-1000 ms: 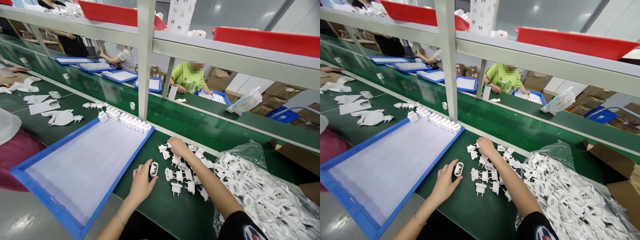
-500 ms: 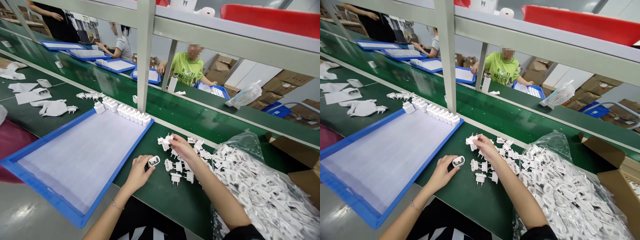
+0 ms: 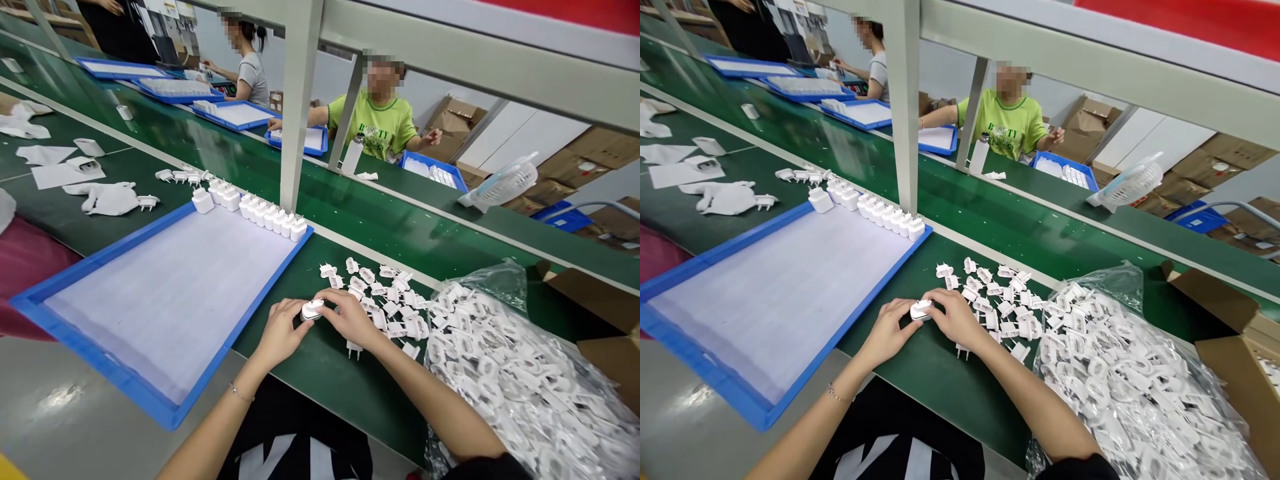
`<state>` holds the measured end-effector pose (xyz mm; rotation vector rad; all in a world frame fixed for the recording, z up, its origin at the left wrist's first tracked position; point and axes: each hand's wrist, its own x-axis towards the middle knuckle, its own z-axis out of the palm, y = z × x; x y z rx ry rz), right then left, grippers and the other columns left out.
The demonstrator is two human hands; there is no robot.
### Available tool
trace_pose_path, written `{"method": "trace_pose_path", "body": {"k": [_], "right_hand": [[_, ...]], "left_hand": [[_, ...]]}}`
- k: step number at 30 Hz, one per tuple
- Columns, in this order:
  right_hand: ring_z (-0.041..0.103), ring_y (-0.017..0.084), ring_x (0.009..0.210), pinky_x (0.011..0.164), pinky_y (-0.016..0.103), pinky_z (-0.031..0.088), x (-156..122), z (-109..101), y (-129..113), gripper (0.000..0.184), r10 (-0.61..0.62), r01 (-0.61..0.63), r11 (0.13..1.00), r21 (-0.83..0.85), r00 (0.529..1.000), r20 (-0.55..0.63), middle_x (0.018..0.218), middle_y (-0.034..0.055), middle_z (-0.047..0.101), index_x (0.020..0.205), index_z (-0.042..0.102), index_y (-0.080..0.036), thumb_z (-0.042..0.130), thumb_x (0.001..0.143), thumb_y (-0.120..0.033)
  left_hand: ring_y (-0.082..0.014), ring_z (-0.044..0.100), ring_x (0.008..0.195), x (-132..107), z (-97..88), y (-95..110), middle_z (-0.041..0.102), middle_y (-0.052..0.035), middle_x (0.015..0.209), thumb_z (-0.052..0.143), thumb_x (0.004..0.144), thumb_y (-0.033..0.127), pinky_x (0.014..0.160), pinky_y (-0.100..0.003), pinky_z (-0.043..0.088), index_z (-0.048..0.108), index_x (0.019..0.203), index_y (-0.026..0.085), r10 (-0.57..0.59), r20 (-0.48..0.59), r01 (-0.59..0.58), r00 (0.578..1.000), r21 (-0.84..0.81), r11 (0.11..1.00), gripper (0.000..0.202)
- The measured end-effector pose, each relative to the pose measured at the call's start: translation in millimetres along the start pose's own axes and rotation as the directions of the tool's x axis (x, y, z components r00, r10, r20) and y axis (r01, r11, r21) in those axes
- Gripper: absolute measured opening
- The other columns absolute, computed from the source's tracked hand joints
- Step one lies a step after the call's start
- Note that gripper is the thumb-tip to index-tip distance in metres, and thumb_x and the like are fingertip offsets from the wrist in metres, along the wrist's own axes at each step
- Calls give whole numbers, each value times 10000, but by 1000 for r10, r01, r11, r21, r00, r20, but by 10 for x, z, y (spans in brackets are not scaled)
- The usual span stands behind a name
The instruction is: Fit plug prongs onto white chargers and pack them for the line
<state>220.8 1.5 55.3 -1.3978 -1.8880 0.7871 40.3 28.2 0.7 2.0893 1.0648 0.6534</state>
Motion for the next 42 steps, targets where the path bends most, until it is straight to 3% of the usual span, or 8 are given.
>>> {"method": "trace_pose_path", "body": {"k": [7,12,17,23,28,34,38,42], "right_hand": [[603,171,910,826,283,416,9,-42,-6,158,-69,79,989,-124,994,85,996,28,655,999,612,-211,502,911,-140],[611,191,861,752,289,387,117,-157,-141,137,29,66,903,-425,976,215,941,26,673,955,651,-207,564,872,-141],[609,182,801,639,250,357,198,-232,-158,118,110,24,897,-442,955,275,838,5,677,879,677,-232,607,836,-147],[597,164,751,619,250,334,172,-186,-127,119,94,37,891,-453,960,262,820,0,665,856,654,-223,571,854,-139],[592,177,740,647,276,323,118,-122,-185,78,127,20,827,-562,967,221,843,16,655,856,615,-211,554,873,-164],[602,209,855,711,284,387,81,-51,-78,72,131,-106,953,-285,989,71,894,48,669,898,625,-190,566,859,-178],[628,153,796,692,257,452,61,-72,-56,177,117,-112,983,-143,993,29,935,43,678,1009,593,-168,436,931,-189],[616,167,874,729,274,483,-77,-172,-216,454,-10,3,999,52,989,146,1145,59,623,1234,506,-199,654,808,-253]], "left_hand": [[-254,532,1050,8,-1,26,647,-42,1091,542,861,284,896,-415,364,588,1104,249,-4,7,4,1000,4,1000,250],[-238,547,1052,-56,-4,8,625,-47,1145,555,850,289,932,-408,370,531,1176,234,27,-44,-29,999,-58,998,331],[-227,574,1033,-66,-36,2,648,-42,1121,499,890,345,924,-375,397,583,1097,232,-9,-60,-4,998,-210,978,251],[-206,611,941,27,-56,90,674,-33,981,513,890,337,867,-339,436,594,913,212,-31,-38,18,999,-288,958,150],[-211,589,991,-31,31,119,649,-46,1057,448,919,295,916,-371,400,556,956,216,-6,-117,-11,993,-149,989,139],[-256,550,1088,-82,117,29,598,-88,1198,526,863,321,975,-433,375,471,1229,203,46,-126,-50,991,-30,998,388],[-221,615,950,-69,35,102,636,-91,1110,525,846,325,853,-371,477,483,1216,174,-54,-85,22,995,-339,941,402],[-224,637,946,-122,-193,325,656,-106,1071,583,802,395,822,-351,511,500,1165,148,-99,-40,57,994,-582,811,447]]}}
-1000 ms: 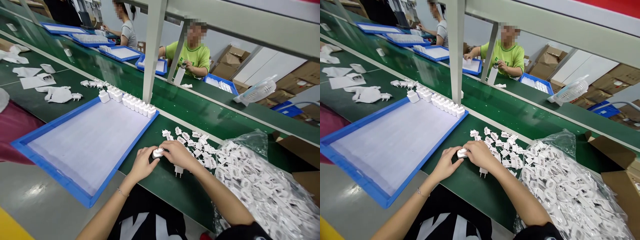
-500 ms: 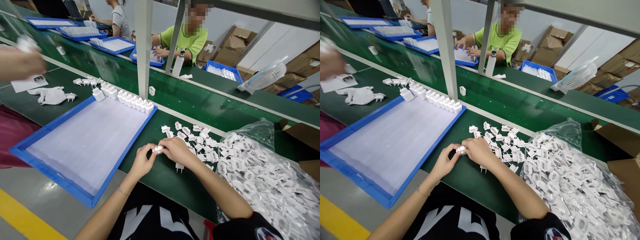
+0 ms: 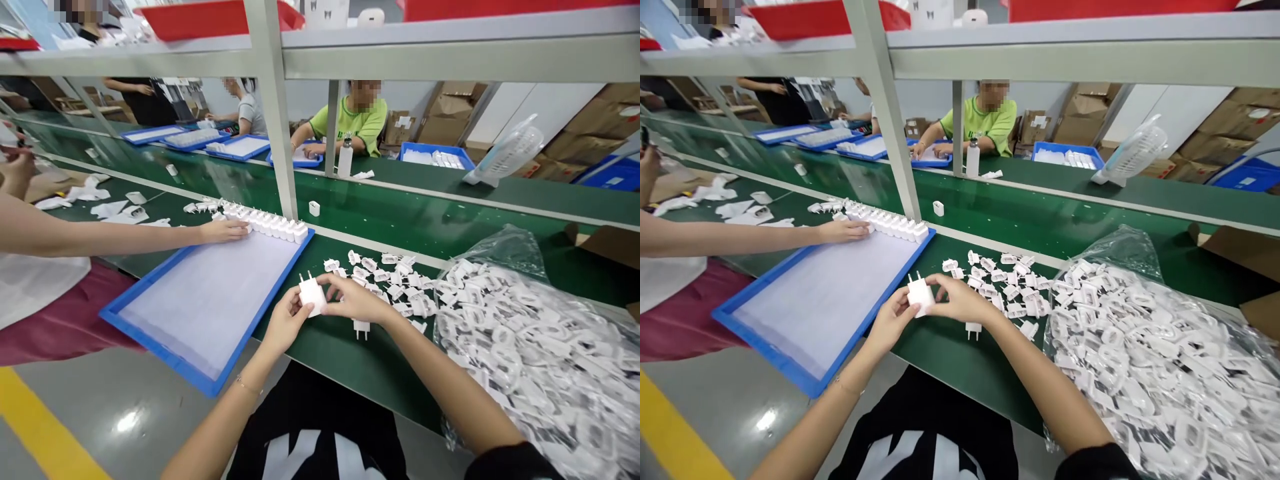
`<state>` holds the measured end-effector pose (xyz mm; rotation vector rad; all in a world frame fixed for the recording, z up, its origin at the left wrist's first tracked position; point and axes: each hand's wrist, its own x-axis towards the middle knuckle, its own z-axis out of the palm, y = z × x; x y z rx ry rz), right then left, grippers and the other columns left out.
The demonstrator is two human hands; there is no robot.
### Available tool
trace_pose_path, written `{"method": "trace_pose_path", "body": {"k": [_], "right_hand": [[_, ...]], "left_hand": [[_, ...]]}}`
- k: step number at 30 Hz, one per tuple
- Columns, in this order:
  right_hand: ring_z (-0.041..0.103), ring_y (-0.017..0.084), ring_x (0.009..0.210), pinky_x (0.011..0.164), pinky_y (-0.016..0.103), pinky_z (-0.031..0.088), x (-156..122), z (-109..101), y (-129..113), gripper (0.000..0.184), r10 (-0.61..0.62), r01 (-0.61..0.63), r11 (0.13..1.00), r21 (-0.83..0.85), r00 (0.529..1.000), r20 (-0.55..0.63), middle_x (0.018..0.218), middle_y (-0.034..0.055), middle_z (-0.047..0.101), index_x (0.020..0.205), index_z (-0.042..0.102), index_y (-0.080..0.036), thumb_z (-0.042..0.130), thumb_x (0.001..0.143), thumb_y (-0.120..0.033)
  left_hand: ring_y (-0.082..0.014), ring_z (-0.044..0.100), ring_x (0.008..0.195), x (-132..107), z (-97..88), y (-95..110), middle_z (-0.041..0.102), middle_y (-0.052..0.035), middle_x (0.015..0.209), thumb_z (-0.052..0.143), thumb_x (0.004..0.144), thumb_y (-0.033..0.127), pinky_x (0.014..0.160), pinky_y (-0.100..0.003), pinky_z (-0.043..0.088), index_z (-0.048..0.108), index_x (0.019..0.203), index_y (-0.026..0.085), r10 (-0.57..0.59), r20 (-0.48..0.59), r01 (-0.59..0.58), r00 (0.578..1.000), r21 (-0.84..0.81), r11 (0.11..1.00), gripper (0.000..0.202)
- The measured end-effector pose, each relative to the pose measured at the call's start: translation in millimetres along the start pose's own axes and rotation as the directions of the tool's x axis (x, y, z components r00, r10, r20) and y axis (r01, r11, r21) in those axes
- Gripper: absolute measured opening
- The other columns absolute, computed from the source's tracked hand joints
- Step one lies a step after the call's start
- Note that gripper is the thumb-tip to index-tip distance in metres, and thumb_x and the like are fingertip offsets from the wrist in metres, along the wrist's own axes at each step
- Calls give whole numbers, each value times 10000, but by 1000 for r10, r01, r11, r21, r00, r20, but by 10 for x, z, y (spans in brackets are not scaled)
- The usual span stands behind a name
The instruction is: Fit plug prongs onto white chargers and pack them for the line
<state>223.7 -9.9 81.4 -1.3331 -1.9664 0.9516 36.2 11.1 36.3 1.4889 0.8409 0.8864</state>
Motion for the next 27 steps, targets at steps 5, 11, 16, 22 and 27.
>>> {"method": "trace_pose_path", "body": {"k": [5,11,16,22,27], "right_hand": [[539,233,1125,888,346,463,-130,-251,-73,562,-11,24,994,-111,993,120,1345,69,508,1382,402,-288,596,864,-385],[374,315,1305,1039,486,351,199,-757,629,471,181,-214,925,-315,975,-131,1388,126,466,1304,515,-191,458,920,-456],[374,258,1334,1072,422,341,612,-794,1016,439,148,-154,964,-217,988,-41,1412,84,465,1305,542,-230,464,928,-440],[366,251,1345,1085,411,325,616,-639,963,403,54,-79,991,112,978,204,1279,69,598,1188,649,-234,470,930,-487],[503,243,1238,1032,351,400,693,-804,877,405,85,-95,994,48,980,180,1318,63,568,1171,656,-232,437,942,-484]], "left_hand": [[-228,642,936,37,-500,266,670,-93,1052,632,777,391,815,-352,518,549,1063,173,-17,-16,20,1000,164,986,369],[-246,630,918,686,-1627,113,664,-81,977,647,715,442,776,-338,509,547,971,172,36,-345,154,938,507,848,385],[-236,561,803,1370,-2224,-100,573,-51,829,609,711,391,690,-335,454,464,800,188,198,-575,266,794,621,737,264],[-225,486,839,1892,-2446,-324,456,-23,824,578,724,322,792,-368,419,403,781,202,343,-631,320,695,700,638,220],[-257,468,894,2029,-2478,-457,411,-13,795,594,718,419,847,-419,405,348,758,217,371,-694,403,617,684,608,321]]}}
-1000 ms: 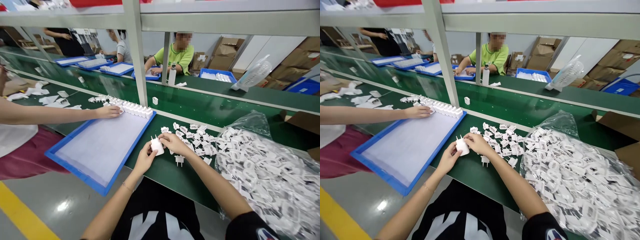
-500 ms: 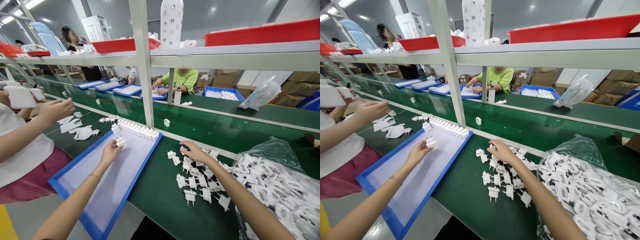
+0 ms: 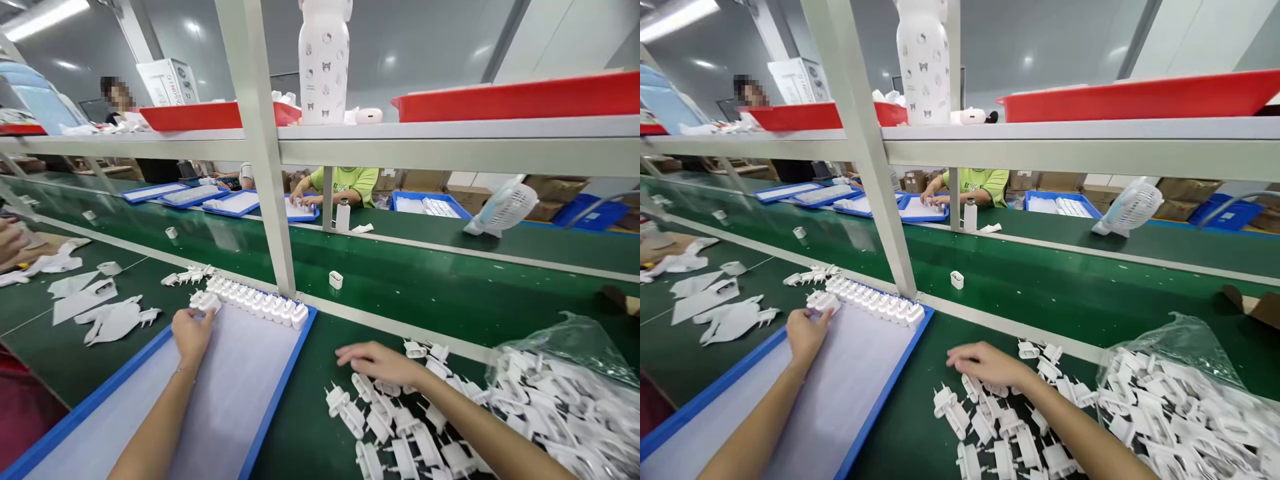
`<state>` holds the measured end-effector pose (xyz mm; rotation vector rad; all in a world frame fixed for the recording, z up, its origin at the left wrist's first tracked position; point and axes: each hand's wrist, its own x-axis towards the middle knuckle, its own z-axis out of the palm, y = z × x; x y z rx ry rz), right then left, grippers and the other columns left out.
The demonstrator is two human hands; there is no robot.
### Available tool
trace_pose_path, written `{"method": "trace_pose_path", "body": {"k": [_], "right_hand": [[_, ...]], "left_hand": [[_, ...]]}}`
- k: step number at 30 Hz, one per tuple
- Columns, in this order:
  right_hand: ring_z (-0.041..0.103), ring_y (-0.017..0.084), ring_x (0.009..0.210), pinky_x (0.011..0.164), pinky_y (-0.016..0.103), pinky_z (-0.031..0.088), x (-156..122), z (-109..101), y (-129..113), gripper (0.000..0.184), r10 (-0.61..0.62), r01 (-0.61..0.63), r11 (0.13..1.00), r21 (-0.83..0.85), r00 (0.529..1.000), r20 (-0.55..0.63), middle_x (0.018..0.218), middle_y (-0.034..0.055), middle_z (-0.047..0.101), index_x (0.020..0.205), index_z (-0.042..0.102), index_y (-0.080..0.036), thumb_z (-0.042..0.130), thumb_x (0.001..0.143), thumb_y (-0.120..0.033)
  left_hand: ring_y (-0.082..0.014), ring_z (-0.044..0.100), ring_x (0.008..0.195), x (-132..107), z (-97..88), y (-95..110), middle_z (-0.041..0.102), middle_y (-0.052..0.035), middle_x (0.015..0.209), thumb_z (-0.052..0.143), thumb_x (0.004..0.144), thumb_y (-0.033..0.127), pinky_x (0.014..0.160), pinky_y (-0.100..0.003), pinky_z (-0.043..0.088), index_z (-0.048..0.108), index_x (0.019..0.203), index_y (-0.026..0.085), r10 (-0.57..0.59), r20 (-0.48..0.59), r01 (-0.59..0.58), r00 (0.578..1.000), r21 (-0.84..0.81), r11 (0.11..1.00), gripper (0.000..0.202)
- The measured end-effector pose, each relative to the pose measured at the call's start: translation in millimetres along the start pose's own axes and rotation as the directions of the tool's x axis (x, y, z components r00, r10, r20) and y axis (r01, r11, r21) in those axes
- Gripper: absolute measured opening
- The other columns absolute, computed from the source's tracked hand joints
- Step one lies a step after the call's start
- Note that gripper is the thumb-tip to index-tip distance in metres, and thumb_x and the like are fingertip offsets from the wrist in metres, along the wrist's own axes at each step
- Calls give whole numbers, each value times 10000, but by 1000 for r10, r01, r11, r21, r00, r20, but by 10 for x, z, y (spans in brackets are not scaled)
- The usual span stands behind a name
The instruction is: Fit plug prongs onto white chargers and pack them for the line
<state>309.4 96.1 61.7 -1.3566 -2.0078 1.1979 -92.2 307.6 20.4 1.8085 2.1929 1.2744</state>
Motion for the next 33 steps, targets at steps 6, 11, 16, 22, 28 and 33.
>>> {"method": "trace_pose_path", "body": {"k": [6,11,16,22,28,33], "right_hand": [[360,328,1324,1027,466,361,847,-580,261,537,149,-338,909,-245,810,-567,1465,133,372,1422,371,-195,505,906,-258],[540,313,1153,891,389,443,1175,-742,384,546,190,-402,870,-285,807,-560,1331,135,528,1351,457,-214,515,826,-78],[611,295,1009,817,351,451,666,-398,281,485,141,-327,877,-353,876,-462,1131,132,643,1261,512,-181,548,786,-95],[604,170,986,791,231,454,-172,-29,106,563,66,-169,915,-367,958,-278,1155,32,634,1245,485,-231,630,719,-93],[592,201,801,672,289,431,-540,102,-52,190,110,-283,865,-415,913,-393,835,43,667,872,637,-188,466,825,-121],[579,248,1018,832,346,441,-526,324,-91,296,81,-265,807,-527,935,-346,1096,55,674,1084,663,-209,466,869,-157]], "left_hand": [[-229,503,814,-335,-318,329,466,-26,805,530,781,387,799,-391,402,408,817,202,372,-48,-375,927,-44,926,224],[-163,529,733,-1033,-661,1019,527,-20,834,487,862,244,700,-304,437,472,928,211,734,296,-592,611,-446,672,75],[-159,590,873,-1493,-302,1556,511,-68,1083,455,831,185,777,-320,514,353,1191,225,632,620,-260,464,-587,767,376],[-237,564,1051,-1840,292,1809,430,-144,1310,605,686,154,880,-393,501,318,1302,197,680,687,-252,256,-631,733,681],[-264,521,1096,-2011,363,1889,580,-71,1143,631,748,265,966,-425,413,484,1212,227,720,659,-318,216,-650,691,488],[-261,540,1034,-2017,407,1945,614,-44,1063,637,772,349,914,-405,411,567,1062,236,724,644,-367,246,-630,685,320]]}}
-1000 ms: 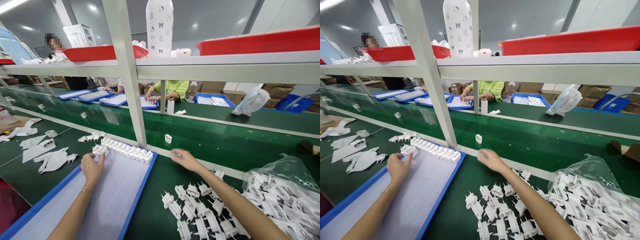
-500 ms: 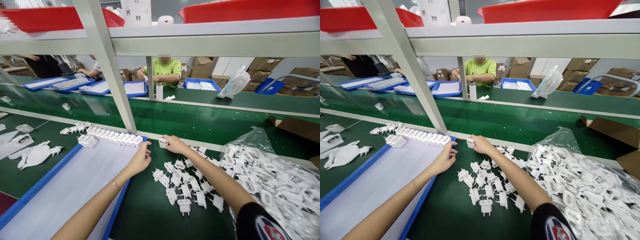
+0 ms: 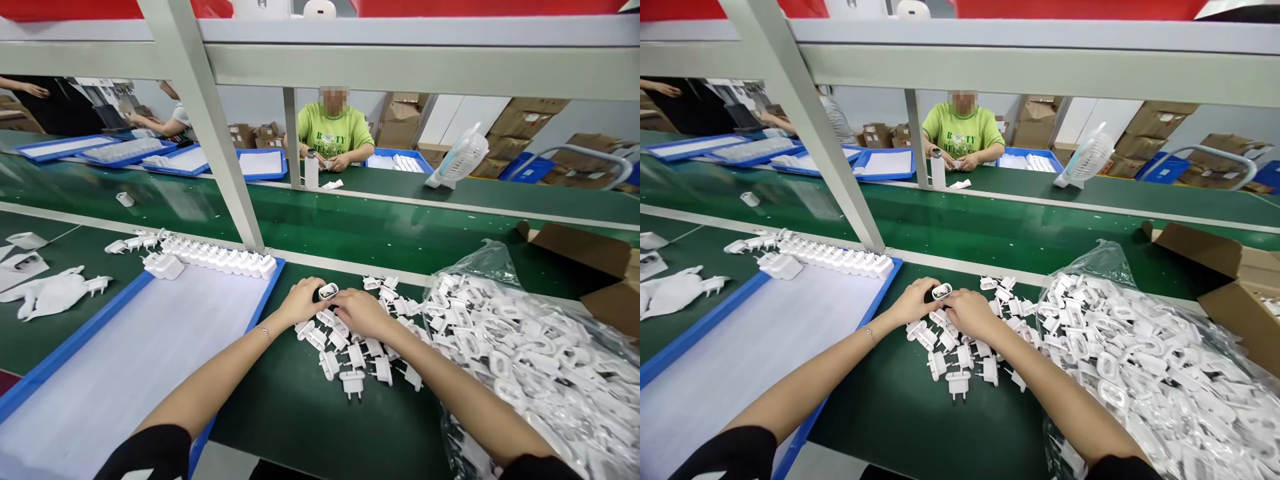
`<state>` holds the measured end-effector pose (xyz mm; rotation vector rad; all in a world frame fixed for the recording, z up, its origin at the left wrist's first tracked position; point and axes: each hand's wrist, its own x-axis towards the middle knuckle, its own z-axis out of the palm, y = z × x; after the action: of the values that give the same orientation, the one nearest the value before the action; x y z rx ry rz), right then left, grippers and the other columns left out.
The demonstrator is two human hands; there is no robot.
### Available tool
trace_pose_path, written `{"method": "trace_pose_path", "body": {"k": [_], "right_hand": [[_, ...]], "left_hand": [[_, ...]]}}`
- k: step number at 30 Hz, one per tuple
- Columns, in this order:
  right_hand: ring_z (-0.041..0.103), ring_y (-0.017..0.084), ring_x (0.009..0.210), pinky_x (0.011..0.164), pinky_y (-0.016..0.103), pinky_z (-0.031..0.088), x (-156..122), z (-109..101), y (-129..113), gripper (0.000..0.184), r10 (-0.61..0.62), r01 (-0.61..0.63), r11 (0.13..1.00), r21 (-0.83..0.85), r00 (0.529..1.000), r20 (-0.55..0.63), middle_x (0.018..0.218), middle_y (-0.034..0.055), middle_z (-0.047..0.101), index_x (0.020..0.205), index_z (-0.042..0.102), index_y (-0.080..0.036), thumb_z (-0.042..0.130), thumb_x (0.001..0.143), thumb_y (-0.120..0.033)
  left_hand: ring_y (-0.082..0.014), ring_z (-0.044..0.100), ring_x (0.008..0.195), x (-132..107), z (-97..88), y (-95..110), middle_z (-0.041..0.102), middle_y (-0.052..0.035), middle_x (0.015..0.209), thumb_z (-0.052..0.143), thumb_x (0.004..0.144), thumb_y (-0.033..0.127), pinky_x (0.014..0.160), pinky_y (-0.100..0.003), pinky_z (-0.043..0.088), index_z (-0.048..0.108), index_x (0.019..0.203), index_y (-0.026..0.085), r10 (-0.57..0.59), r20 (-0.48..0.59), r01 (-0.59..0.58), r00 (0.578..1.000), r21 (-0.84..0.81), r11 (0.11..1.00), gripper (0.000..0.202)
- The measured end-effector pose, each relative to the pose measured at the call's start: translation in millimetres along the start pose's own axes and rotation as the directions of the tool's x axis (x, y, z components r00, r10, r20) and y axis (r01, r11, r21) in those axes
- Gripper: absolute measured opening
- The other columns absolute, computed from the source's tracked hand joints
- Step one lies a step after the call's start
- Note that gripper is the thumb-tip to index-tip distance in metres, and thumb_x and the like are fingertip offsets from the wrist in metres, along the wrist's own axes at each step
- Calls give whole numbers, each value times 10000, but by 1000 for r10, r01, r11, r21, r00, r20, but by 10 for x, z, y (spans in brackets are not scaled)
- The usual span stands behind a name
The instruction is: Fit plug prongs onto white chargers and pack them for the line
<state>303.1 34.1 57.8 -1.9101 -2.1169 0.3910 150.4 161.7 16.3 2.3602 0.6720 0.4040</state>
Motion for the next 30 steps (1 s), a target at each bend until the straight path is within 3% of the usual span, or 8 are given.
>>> {"method": "trace_pose_path", "body": {"k": [3,6,9,14,19,22,28,30], "right_hand": [[568,241,1074,877,359,442,36,48,-44,348,-28,29,999,-34,999,33,1203,54,634,1192,612,-215,460,882,-175],[489,253,1174,918,393,420,98,38,-51,405,-196,204,978,-42,970,141,1273,73,577,1247,559,-218,486,856,-139],[453,289,1159,878,424,428,181,20,-38,351,-258,287,954,-82,930,262,1226,118,561,1162,584,-184,533,824,-104],[504,258,1022,805,354,427,285,36,-13,180,-214,219,976,3,952,217,1042,84,586,942,568,-183,655,789,-147],[529,164,663,581,234,349,329,31,13,305,0,-6,986,169,999,39,740,-26,557,1000,487,-220,671,819,-382],[503,155,604,540,224,306,388,-24,8,358,106,-93,970,226,993,-50,717,-36,532,1086,412,-200,620,853,-376],[566,191,715,560,241,302,542,-209,-93,140,-41,35,998,48,992,116,836,36,615,1043,484,-210,507,918,-269],[575,207,720,550,251,289,585,-255,-146,198,-30,36,999,-38,991,133,855,57,634,1103,488,-205,507,912,-252]], "left_hand": [[-226,569,930,5,-75,-56,630,-25,943,590,804,294,839,-349,426,584,956,221,-5,-10,5,1000,12,1000,169],[-195,577,823,-63,-199,-146,619,-14,863,572,812,278,748,-304,434,568,927,203,-28,-12,28,1000,4,1000,137],[-173,573,765,-151,-289,-211,610,0,825,564,811,273,697,-279,436,558,923,201,-40,13,40,999,-17,999,133],[-178,563,804,-210,-296,-222,612,-15,888,548,804,244,735,-294,437,555,937,196,-37,12,38,999,-47,998,141],[-191,558,808,-210,-286,-219,606,-16,859,555,800,244,727,-305,428,557,915,203,-34,12,35,999,-74,997,122],[-190,556,803,-213,-295,-211,596,-14,855,555,797,232,714,-300,422,553,901,203,-33,12,34,999,-86,996,108],[-199,546,802,-215,-289,-212,574,-11,826,568,790,223,709,-304,413,525,853,205,-31,15,32,999,-74,997,78],[-199,543,791,-210,-280,-224,567,-10,816,574,790,223,697,-305,410,514,847,205,-34,18,35,999,-62,997,85]]}}
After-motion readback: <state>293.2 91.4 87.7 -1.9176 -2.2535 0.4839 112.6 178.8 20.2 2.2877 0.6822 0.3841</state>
